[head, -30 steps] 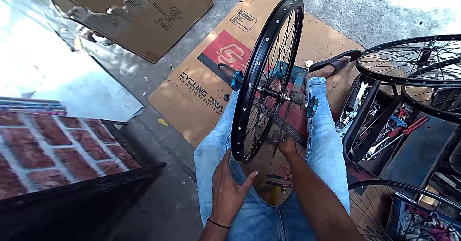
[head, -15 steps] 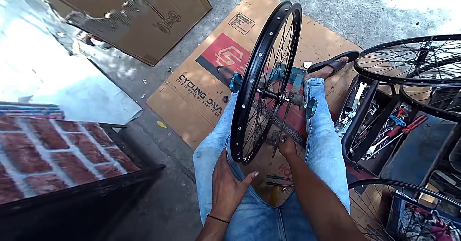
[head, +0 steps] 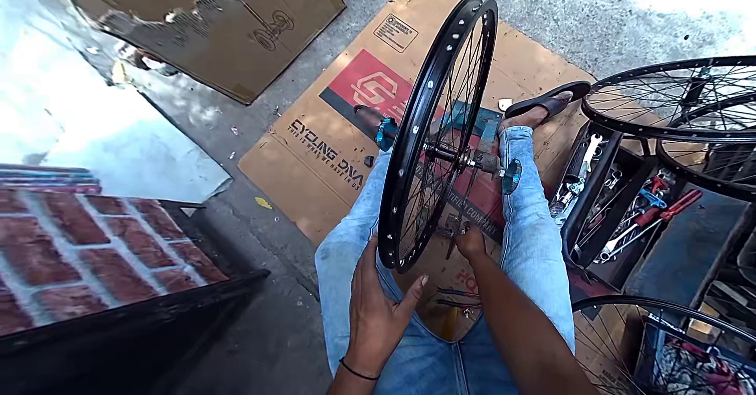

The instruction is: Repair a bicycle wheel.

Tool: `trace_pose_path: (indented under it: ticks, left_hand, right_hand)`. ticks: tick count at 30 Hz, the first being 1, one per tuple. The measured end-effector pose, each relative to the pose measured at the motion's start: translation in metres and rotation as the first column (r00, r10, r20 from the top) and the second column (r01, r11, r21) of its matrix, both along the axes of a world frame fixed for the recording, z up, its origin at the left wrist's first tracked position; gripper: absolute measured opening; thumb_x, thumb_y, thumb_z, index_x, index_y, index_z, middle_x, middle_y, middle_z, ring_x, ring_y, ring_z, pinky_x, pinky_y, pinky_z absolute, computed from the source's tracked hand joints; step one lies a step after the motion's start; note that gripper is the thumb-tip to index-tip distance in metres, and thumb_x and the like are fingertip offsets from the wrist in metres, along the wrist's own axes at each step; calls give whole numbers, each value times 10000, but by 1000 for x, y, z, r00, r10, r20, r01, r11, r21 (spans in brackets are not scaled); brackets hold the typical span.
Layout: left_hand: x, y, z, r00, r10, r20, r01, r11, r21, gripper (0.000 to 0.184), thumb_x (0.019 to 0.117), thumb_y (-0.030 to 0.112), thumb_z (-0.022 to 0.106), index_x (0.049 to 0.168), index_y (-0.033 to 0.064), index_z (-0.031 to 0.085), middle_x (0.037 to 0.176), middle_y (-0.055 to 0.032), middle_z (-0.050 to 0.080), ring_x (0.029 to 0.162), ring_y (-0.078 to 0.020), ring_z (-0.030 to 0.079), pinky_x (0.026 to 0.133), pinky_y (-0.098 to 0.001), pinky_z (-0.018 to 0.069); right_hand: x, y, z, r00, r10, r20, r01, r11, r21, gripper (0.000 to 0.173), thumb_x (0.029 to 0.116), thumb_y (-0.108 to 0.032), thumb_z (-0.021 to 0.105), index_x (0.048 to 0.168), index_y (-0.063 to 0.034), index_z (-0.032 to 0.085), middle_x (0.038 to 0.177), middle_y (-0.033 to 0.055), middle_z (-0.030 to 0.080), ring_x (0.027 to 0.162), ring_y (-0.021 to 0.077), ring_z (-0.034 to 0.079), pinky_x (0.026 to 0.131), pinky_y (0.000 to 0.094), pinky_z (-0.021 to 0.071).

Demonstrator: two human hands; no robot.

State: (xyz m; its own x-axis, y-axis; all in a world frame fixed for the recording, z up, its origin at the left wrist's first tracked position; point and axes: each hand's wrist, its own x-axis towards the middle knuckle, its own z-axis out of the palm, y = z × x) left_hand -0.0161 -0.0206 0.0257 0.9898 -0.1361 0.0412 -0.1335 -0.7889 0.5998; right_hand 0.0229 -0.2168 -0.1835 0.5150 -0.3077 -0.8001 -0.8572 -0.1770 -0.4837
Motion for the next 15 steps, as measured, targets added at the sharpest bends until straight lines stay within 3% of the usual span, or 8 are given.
trace_pose_path:
  ticks: [5,15]
  left_hand:
    - [-3,5,-1,999,17,-27,-17,1000,17,1057,814,652,698,1556,-6,334,1523,-209,468,1396,-312,480,1142,-490,420]
    - [-7,4,-6,999,20,-49,-19,1000,2,1052,804,641,716,1547,-4,344,1530,-183,462,1411,-282,460,1154,-470,409]
  right_hand:
    - [-1,0,-3,1000,5,1,-5,1000,-3,567,905,-214,734,1420,-69,546,1213,211,682,1104,376,673,930,598,533]
    - [0,0,-2,1000,2,-9,-2,1000,-22,580,890,-212,747,1412,-55,548,1211,216,682,1112,378,672,937,594,534]
